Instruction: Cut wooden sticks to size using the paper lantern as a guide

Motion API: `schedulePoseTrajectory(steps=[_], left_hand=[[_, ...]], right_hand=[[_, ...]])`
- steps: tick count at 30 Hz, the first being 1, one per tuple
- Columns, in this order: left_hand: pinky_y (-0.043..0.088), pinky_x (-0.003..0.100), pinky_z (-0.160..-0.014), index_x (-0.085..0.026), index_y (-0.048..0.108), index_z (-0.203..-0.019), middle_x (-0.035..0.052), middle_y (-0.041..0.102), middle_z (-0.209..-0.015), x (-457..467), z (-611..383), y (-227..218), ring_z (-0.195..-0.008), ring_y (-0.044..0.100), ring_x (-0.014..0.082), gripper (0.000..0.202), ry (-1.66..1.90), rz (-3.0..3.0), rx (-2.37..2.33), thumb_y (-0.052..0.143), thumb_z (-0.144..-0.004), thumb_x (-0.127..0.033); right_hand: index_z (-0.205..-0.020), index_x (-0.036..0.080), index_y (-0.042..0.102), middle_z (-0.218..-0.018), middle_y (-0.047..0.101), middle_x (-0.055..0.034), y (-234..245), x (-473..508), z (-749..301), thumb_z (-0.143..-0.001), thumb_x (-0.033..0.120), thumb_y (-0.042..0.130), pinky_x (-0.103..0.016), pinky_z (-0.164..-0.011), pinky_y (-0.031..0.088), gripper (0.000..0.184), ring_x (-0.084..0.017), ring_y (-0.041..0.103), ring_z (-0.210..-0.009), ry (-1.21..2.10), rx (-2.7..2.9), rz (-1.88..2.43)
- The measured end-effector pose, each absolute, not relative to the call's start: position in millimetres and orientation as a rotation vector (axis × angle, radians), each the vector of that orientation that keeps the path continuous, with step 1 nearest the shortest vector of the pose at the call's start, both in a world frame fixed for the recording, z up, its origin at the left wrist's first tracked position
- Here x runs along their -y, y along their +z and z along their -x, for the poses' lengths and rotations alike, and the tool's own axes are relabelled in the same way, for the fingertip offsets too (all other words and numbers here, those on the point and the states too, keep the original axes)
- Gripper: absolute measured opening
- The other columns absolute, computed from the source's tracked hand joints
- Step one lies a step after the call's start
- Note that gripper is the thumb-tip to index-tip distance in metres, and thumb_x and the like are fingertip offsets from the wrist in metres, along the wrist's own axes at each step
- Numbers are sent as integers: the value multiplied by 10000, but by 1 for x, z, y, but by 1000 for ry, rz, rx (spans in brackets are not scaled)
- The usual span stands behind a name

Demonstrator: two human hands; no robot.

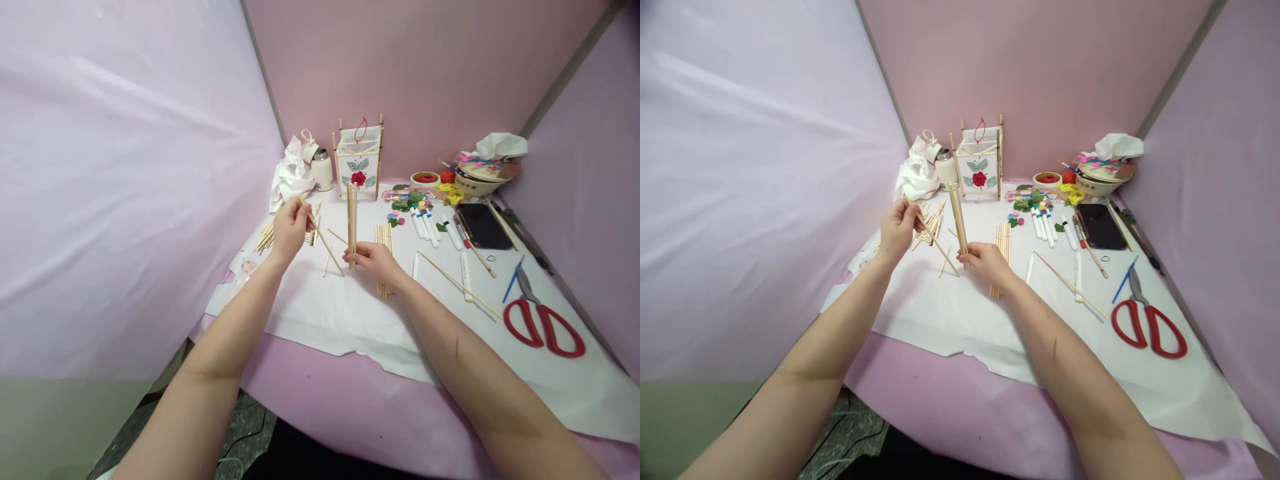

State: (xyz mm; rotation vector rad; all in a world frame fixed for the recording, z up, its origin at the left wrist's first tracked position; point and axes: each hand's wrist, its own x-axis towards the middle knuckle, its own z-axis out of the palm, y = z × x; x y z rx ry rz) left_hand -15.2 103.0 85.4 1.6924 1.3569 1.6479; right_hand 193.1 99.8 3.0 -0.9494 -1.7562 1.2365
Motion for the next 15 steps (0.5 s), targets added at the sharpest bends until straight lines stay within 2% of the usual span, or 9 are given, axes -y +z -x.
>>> schedulePoseTrajectory(steps=[7,15], left_hand=[[442,185,-544,-191,497,-726,-40,538,-606,-95,-14,97,-522,543,66,212,1617,-2021,-1281,502,-929,-251],[422,197,-557,-188,532,-725,-46,525,-585,-89,-25,103,-514,511,69,179,1569,-1967,-1255,530,-900,-227]], right_hand=[[-871,194,736,-870,739,-38,-3,-102,-192,-799,254,602,-309,-778,490,163,-189,663,-815,1150,1844,979],[-919,193,739,-870,733,-35,-1,-100,-190,-816,287,593,-300,-783,482,203,-190,650,-808,1158,1882,966]])
